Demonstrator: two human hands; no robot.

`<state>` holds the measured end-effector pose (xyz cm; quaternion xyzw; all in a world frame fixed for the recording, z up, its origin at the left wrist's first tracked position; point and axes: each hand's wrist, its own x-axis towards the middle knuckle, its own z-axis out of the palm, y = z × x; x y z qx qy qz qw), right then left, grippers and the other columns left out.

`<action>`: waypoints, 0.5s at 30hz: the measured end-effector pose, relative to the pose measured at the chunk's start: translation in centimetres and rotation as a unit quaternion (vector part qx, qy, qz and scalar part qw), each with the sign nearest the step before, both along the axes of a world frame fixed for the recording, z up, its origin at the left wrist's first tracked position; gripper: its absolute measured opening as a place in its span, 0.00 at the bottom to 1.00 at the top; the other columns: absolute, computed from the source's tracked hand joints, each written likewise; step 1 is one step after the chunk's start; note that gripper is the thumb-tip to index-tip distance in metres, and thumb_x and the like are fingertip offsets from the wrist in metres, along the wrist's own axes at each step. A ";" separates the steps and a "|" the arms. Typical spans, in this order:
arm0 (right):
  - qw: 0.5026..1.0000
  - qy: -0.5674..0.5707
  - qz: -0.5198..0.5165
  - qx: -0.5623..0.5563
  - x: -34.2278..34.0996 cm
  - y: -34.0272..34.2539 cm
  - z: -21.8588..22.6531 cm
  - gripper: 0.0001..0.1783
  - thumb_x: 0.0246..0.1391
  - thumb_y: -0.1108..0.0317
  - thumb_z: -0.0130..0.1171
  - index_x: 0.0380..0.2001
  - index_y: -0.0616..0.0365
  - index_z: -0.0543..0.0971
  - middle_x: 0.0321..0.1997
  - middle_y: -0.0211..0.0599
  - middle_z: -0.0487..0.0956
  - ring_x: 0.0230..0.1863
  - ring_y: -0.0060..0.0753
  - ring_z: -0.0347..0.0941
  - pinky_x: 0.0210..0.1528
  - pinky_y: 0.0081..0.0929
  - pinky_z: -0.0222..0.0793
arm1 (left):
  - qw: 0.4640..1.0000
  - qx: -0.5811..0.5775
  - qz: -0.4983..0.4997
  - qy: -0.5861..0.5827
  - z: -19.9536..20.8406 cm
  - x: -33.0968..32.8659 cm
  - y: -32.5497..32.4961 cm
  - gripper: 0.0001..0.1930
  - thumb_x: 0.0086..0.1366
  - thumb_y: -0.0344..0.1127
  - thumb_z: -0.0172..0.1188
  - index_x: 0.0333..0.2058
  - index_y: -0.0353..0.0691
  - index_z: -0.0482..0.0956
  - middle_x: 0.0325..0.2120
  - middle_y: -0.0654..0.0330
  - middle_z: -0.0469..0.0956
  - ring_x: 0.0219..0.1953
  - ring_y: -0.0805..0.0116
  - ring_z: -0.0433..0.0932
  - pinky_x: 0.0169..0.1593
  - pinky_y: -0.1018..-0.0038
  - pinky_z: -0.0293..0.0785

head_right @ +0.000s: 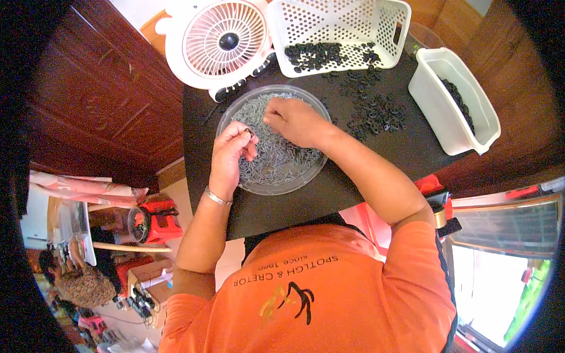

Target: The person assembles plastic fasteners by taking pins from a tray and inserting them into plastic clips by hand.

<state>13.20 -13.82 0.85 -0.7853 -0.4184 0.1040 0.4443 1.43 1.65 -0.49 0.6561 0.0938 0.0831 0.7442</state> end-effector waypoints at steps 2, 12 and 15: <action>0.999 0.024 0.020 -0.003 -0.2 -0.1 0.3 0.14 0.58 0.61 0.49 0.27 0.62 0.71 0.19 0.37 0.73 0.23 0.31 0.69 0.30 0.31 0.65 | 1.000 0.020 -0.007 -0.002 -0.3 0.0 -0.1 0.06 0.61 0.34 0.51 0.29 0.38 0.72 0.25 0.64 0.74 0.23 0.78 0.71 0.26 0.82 0.66; 0.998 -0.019 0.054 -0.041 -1.7 0.3 0.8 0.16 0.58 0.59 0.46 0.29 0.63 0.72 0.30 0.56 0.75 0.36 0.61 0.70 0.38 0.48 0.66 | 0.985 0.136 -0.029 -0.099 -0.6 0.0 -1.0 0.03 0.60 0.29 0.53 0.29 0.37 0.73 0.22 0.66 0.69 0.24 0.79 0.68 0.27 0.81 0.64; 0.998 0.011 0.054 0.001 -1.7 0.3 0.3 0.16 0.59 0.60 0.46 0.28 0.63 0.72 0.25 0.50 0.76 0.28 0.52 0.73 0.32 0.42 0.68 | 0.987 0.115 -0.031 -0.103 -0.2 -0.3 -1.3 0.03 0.60 0.30 0.52 0.29 0.37 0.73 0.22 0.66 0.70 0.24 0.79 0.68 0.28 0.81 0.65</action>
